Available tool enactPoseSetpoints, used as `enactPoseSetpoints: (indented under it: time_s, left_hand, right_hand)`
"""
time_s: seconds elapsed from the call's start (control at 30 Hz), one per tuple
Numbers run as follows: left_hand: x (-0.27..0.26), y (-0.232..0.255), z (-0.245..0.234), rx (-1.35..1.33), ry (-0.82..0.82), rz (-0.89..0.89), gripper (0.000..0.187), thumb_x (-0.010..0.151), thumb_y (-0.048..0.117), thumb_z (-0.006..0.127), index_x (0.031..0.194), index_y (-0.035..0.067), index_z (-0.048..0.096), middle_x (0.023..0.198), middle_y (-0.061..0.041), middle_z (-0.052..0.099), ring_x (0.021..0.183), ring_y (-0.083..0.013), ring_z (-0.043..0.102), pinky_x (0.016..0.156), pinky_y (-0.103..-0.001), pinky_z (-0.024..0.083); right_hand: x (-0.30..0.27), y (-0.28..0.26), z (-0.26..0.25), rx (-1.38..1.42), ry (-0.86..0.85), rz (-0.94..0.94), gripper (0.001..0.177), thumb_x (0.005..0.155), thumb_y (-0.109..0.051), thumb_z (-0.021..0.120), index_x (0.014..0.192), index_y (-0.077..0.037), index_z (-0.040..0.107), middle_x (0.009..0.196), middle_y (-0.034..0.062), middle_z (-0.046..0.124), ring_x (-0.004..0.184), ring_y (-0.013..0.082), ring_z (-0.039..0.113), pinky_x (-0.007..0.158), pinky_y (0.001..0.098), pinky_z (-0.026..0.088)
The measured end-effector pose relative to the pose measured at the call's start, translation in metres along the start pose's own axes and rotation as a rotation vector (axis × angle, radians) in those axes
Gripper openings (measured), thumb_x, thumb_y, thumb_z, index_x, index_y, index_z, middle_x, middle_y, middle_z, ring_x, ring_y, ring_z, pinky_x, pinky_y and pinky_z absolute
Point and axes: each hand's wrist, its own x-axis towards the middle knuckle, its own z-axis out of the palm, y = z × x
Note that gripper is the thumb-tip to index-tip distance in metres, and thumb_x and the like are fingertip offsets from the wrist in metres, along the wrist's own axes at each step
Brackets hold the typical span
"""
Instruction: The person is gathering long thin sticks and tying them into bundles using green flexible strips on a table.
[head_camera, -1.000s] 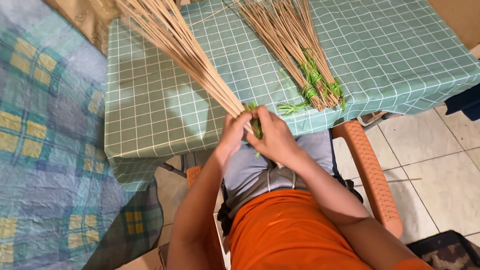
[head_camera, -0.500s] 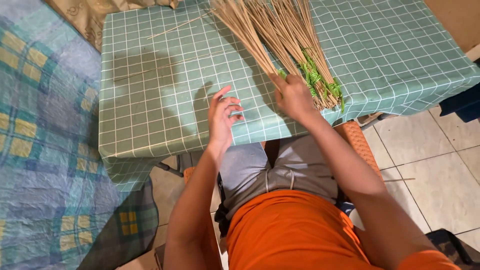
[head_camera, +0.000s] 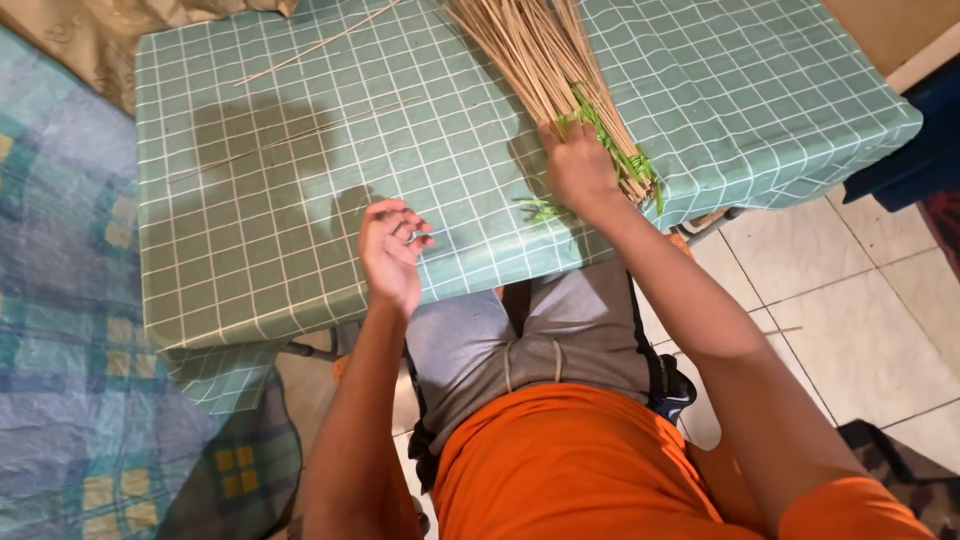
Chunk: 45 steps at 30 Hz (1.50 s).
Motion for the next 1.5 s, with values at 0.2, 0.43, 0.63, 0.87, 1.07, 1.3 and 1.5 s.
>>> enactPoseSetpoints:
  time_s: [0.2, 0.43, 0.63, 0.87, 1.07, 1.3, 1.5]
  left_hand:
    - [0.0, -0.001, -0.002, 0.002, 0.006, 0.014, 0.022, 0.088, 0.025, 0.054, 0.105, 0.012, 0.06, 0.083, -0.01, 0.061, 0.076, -0.0242, 0.067, 0.059, -0.034, 0.057]
    - [-0.005, 0.0, 0.004, -0.014, -0.007, 0.035, 0.021, 0.082, 0.021, 0.053, 0.099, 0.011, 0.059, 0.081, -0.008, 0.06, 0.075, -0.0233, 0.066, 0.059, -0.032, 0.056]
    - [-0.007, -0.002, 0.005, -0.012, -0.018, 0.029, 0.019, 0.083, 0.024, 0.055, 0.097, 0.011, 0.059, 0.08, -0.008, 0.061, 0.074, -0.0228, 0.067, 0.058, -0.032, 0.056]
    - [-0.007, -0.01, 0.009, 0.057, -0.027, 0.005, 0.017, 0.084, 0.025, 0.053, 0.093, 0.012, 0.058, 0.076, -0.007, 0.058, 0.072, -0.0219, 0.065, 0.059, -0.032, 0.054]
    - [-0.005, -0.015, 0.003, 0.093, -0.033, -0.01, 0.016, 0.086, 0.026, 0.053, 0.094, 0.013, 0.057, 0.077, -0.007, 0.058, 0.073, -0.0221, 0.064, 0.06, -0.032, 0.054]
    - [-0.004, -0.012, 0.002, 0.073, -0.019, -0.027, 0.016, 0.086, 0.025, 0.055, 0.094, 0.012, 0.057, 0.073, -0.008, 0.058, 0.068, -0.021, 0.065, 0.058, -0.03, 0.055]
    - [-0.003, -0.012, 0.004, 0.068, -0.005, -0.018, 0.018, 0.084, 0.025, 0.058, 0.093, 0.009, 0.058, 0.066, -0.014, 0.057, 0.059, -0.0225, 0.063, 0.053, -0.031, 0.054]
  right_hand:
    - [0.006, 0.022, 0.029, -0.016, -0.034, 0.115, 0.047, 0.086, -0.014, 0.065, 0.132, -0.014, 0.074, 0.102, 0.023, 0.062, 0.1, 0.0434, 0.064, 0.075, 0.044, 0.061]
    - [0.001, 0.02, 0.0, 0.051, -0.016, 0.103, 0.04, 0.083, -0.034, 0.077, 0.119, -0.019, 0.08, 0.101, 0.0161, 0.061, 0.097, 0.0368, 0.063, 0.074, 0.0484, 0.062]
    - [-0.027, 0.093, 0.002, 0.002, 0.151, 0.29, 0.014, 0.091, -0.028, 0.072, 0.095, -0.015, 0.077, 0.091, 0.0095, 0.062, 0.09, 0.0327, 0.064, 0.076, 0.0415, 0.054]
    - [-0.048, 0.128, -0.021, 0.207, -0.343, 0.71, 0.045, 0.093, -0.058, 0.069, 0.104, -0.017, 0.083, 0.106, 0.0206, 0.064, 0.105, 0.0484, 0.065, 0.088, 0.0549, 0.056]
    - [-0.042, 0.114, -0.027, 0.339, -0.341, 0.872, 0.041, 0.089, -0.054, 0.07, 0.103, -0.015, 0.071, 0.097, 0.0201, 0.072, 0.103, 0.0441, 0.071, 0.086, 0.0554, 0.057]
    - [-0.035, 0.098, -0.059, 0.656, -0.082, 0.908, 0.036, 0.101, -0.044, 0.061, 0.107, -0.011, 0.076, 0.095, 0.0186, 0.076, 0.098, 0.0432, 0.072, 0.082, 0.0538, 0.057]
    - [-0.043, 0.128, -0.041, 0.846, 0.13, 0.906, 0.031, 0.107, -0.032, 0.062, 0.103, -0.006, 0.077, 0.061, 0.0141, 0.064, 0.047, 0.0246, 0.066, 0.042, 0.0364, 0.053]
